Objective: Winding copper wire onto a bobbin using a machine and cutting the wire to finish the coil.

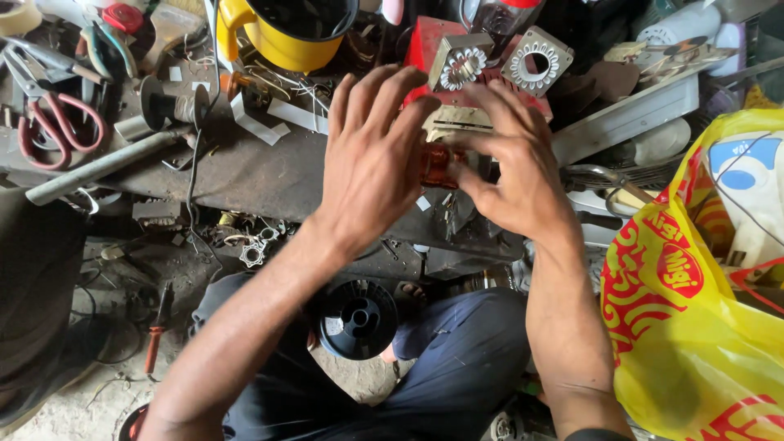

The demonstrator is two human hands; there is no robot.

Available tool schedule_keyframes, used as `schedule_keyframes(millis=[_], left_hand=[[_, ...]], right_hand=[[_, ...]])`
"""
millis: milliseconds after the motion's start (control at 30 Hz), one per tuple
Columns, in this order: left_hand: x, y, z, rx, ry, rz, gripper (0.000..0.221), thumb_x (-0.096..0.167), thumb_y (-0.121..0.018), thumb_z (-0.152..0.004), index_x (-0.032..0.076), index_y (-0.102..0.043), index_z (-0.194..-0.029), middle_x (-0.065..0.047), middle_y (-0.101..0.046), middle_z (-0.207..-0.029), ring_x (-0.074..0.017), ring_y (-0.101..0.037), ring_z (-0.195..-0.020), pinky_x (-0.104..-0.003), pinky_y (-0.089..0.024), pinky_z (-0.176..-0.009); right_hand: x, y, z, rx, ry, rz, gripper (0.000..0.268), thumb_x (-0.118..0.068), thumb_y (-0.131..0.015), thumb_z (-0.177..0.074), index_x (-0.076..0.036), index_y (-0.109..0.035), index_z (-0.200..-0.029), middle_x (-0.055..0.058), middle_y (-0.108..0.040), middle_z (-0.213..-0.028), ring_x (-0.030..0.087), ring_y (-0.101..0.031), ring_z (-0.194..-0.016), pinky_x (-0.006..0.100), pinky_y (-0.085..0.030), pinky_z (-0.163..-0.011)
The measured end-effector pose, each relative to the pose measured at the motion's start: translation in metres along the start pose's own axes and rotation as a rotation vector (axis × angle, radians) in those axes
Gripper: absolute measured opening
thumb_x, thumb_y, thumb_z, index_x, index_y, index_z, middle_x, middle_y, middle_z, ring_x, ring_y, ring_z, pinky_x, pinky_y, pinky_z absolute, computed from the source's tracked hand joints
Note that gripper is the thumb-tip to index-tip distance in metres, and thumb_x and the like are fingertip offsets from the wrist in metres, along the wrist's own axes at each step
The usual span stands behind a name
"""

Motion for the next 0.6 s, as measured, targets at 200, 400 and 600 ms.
schedule_keyframes(millis=[200,400,600], left_hand=[[0.027,0.026,0.035,0.279,-0.048,0.146,0.011,0.002,-0.07,-0.084,0.003,-0.073,-0.095,-0.011,-0.066,-0.119,-0.0308,-0.055,-0.122,-0.054,-0.037,-0.113],[0.026,-0.009,0.036,0.163,-0.036,0.115,0.019,0.018,-0.079,-0.091,0.008,-0.08,-0.107,-0.005,-0.058,-0.133,-0.0298,-0.049,-0.132,-0.058,-0.027,-0.119],[0.023,-0.011,0.026,0.107,-0.12,-0.047,0.017,0.014,-0.07,-0.092,0.004,-0.076,-0.104,-0.007,-0.059,-0.133,-0.0296,-0.047,-0.135,-0.059,-0.024,-0.12]], right_hand=[[-0.008,0.002,-0.003,-0.017,0.051,-0.009,0.019,-0.028,-0.085,-0.083,-0.013,-0.082,-0.095,0.013,-0.058,-0.149,0.035,-0.045,-0.142,0.049,-0.031,-0.12],[-0.016,0.009,-0.005,0.045,0.095,-0.091,0.014,0.001,-0.083,-0.072,0.0,-0.076,-0.084,0.014,-0.063,-0.14,0.031,-0.055,-0.134,0.042,-0.039,-0.115],[-0.033,0.015,0.002,0.223,0.145,0.104,0.01,-0.003,-0.081,-0.078,-0.002,-0.072,-0.081,0.01,-0.063,-0.135,0.03,-0.046,-0.137,0.045,-0.031,-0.118]])
Point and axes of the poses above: each hand's wrist, its own z-axis away from the middle knuckle, its own y-axis out of the back of the hand, x = y × z, the point moved 9 cm from there along -z, towards the middle knuckle
